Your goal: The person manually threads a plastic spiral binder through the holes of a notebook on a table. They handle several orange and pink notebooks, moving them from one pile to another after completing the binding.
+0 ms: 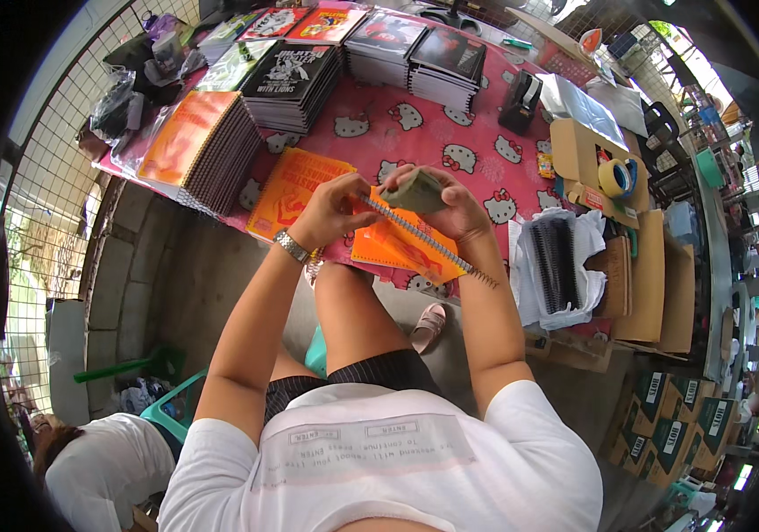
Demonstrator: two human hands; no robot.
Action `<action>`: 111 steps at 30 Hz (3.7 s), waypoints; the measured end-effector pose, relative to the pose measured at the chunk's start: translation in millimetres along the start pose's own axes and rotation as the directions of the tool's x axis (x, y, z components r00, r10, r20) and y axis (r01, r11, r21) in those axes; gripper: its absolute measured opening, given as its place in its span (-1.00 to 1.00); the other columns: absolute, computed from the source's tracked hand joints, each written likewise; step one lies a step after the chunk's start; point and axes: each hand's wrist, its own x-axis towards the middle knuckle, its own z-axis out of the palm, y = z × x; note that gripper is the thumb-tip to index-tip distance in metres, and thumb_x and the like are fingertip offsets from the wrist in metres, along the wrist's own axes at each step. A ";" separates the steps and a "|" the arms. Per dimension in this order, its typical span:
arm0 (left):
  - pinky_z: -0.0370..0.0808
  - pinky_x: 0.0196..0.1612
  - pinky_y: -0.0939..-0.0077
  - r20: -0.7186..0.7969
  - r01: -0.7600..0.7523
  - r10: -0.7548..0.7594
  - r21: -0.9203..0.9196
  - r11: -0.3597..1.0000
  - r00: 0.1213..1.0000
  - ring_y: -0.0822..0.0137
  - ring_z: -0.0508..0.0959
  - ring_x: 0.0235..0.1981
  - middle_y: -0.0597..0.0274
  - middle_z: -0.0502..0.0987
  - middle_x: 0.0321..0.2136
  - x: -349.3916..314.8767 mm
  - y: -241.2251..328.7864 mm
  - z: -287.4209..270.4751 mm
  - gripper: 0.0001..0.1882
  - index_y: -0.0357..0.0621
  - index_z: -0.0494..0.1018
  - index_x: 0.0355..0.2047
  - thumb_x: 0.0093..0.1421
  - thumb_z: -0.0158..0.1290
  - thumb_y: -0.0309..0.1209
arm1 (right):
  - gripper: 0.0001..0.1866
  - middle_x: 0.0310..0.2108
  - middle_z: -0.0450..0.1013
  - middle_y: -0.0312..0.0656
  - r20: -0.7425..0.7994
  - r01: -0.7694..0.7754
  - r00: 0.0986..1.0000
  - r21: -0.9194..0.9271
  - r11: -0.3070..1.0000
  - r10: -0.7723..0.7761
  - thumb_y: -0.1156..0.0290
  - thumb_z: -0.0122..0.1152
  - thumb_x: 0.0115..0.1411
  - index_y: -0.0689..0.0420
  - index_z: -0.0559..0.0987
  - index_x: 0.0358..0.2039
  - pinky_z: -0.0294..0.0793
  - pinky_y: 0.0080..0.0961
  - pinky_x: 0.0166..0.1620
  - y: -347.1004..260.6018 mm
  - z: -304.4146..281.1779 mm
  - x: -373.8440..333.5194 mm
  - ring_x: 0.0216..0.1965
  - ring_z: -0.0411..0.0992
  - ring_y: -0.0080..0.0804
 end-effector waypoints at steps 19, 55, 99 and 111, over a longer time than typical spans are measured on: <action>0.55 -0.36 0.44 -0.358 0.267 -0.162 0.266 0.926 0.919 0.28 0.58 -0.48 0.14 0.49 -0.44 -28.3 14.1 31.7 -0.86 -0.23 0.47 -0.21 0.29 0.15 -0.44 | -0.27 0.31 0.18 0.17 -0.496 -0.701 0.712 -0.540 -0.465 -0.497 0.02 0.22 0.26 0.22 0.33 0.29 0.16 -0.02 0.32 99.1 -43.5 -223.2 0.28 0.19 0.17; 0.60 -0.37 0.56 -0.458 0.020 0.016 0.074 0.997 0.889 0.42 0.62 -0.39 0.19 0.62 -0.33 -42.7 9.3 39.2 -0.76 -0.28 0.61 -0.16 0.14 0.18 -0.67 | -0.62 -0.16 0.51 -0.13 -0.666 -0.285 0.740 -0.437 0.853 -0.093 0.27 0.20 0.31 0.26 0.53 0.02 0.49 -0.37 0.00 70.3 75.7 -69.8 -0.08 0.52 -0.31; 0.33 -0.08 0.17 0.032 -0.144 0.177 0.732 0.666 0.984 0.20 0.52 -0.21 0.26 0.50 -0.37 26.0 51.7 92.1 -0.82 -0.03 0.43 -0.29 0.12 0.10 -0.29 | -0.47 -0.42 0.44 -0.24 -0.696 -0.250 0.482 -0.691 0.678 -0.532 0.00 -0.20 0.46 0.05 0.43 0.23 0.20 -0.74 -0.52 20.3 -11.9 -164.5 -0.56 0.22 -0.73; 0.32 -0.05 0.20 0.156 -0.302 0.268 0.664 0.684 0.951 0.29 0.51 -0.25 0.36 0.48 -0.42 17.9 50.9 90.5 -0.79 0.03 0.44 -0.36 0.20 0.16 -0.16 | -0.70 -0.04 0.52 -0.23 -0.497 -0.292 0.700 -0.855 0.429 -0.514 0.32 0.08 0.42 0.22 0.58 0.03 0.45 -0.58 0.03 27.9 15.9 -128.6 -0.07 0.49 -0.49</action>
